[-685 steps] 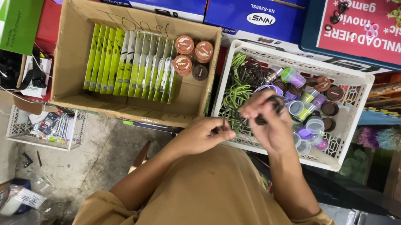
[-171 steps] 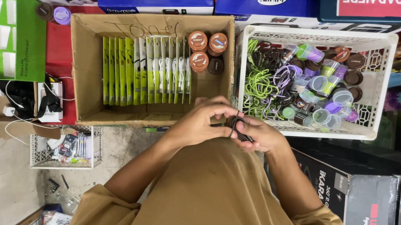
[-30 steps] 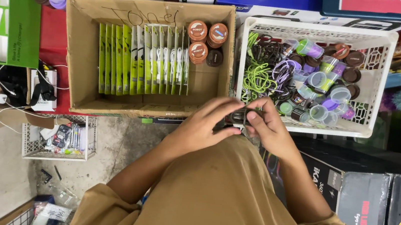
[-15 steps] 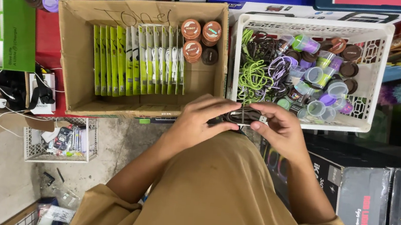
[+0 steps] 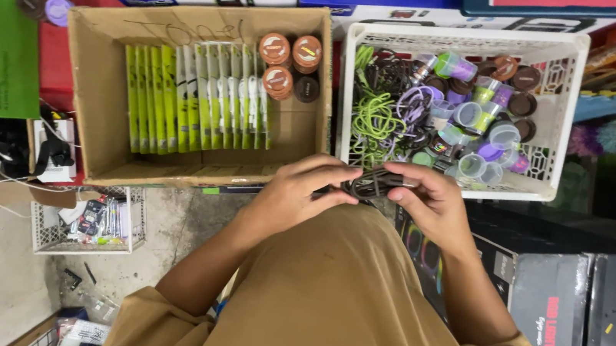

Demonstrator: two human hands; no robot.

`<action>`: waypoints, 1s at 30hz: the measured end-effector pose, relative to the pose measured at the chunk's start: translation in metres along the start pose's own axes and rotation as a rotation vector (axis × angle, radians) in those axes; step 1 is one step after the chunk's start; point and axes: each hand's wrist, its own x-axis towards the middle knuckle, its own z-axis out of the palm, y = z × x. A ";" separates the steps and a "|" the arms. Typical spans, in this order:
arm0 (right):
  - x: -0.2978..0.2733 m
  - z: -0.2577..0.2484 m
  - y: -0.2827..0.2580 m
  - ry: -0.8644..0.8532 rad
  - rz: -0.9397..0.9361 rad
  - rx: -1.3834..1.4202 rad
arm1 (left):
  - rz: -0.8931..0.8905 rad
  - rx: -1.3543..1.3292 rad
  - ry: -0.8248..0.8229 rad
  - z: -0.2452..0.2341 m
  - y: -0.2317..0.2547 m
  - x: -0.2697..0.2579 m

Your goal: Organizing small containers and charging cables from a crate into boxes.

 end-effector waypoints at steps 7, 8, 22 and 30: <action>-0.002 -0.025 0.015 -0.113 -0.016 0.169 | 0.117 -0.085 -0.040 0.012 -0.003 0.017; -0.002 -0.026 0.018 -0.077 -0.030 0.188 | 0.069 -0.102 -0.034 0.015 -0.001 0.020; -0.002 -0.057 0.002 0.053 -0.262 0.220 | -0.110 -0.303 -0.010 0.050 0.020 0.055; 0.000 -0.072 -0.033 0.023 -0.314 -0.354 | -0.124 -0.060 -0.143 0.066 0.026 0.070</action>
